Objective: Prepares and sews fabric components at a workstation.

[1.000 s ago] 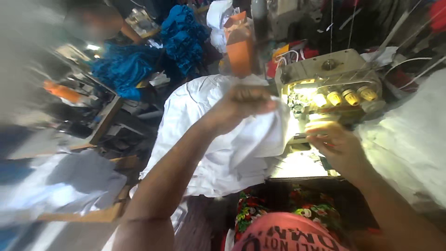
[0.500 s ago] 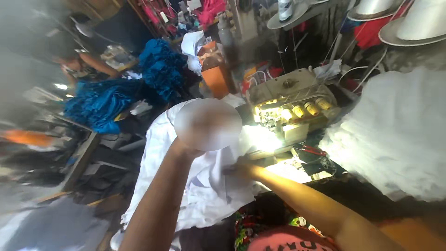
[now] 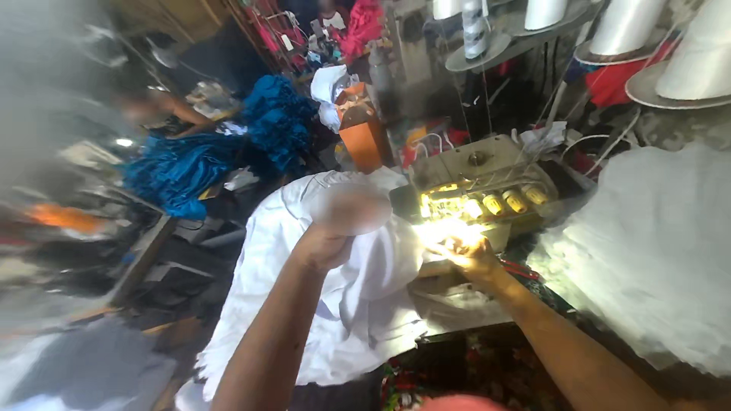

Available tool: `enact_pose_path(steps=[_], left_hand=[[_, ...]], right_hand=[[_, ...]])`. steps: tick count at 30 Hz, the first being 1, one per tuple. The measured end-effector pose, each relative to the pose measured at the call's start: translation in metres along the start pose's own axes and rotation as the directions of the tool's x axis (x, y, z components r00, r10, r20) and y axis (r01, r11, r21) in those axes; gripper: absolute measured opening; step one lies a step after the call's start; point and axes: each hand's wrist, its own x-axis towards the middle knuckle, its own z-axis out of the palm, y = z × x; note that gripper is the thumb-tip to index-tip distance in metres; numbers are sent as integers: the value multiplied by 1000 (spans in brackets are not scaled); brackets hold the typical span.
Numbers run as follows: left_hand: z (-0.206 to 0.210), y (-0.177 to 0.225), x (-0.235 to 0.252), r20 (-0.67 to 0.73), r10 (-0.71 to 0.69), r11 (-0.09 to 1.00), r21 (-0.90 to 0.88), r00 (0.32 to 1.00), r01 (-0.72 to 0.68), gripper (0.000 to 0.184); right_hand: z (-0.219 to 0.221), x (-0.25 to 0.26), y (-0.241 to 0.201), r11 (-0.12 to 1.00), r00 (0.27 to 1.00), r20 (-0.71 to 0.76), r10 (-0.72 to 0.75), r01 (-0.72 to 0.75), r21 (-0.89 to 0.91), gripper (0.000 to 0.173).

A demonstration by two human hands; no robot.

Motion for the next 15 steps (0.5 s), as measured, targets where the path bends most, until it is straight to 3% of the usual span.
enact_pose_path(steps=[4, 9, 12, 15], left_hand=[[-3, 1, 0, -29, -27, 999, 28, 999, 27, 13], [-5, 4, 4, -28, -47, 999, -2, 998, 47, 14], [-4, 4, 6, -59, -57, 998, -22, 997, 56, 17], [-4, 5, 9, -46, -73, 997, -25, 996, 72, 16]], right_hand=[[-3, 0, 29, 981, 994, 84, 73, -87, 175, 13], [-16, 4, 28, 954, 974, 167, 155, -191, 229, 8], [-15, 4, 27, 956, 986, 133, 98, -131, 263, 5], [-18, 0, 29, 981, 988, 155, 25, -54, 187, 11]])
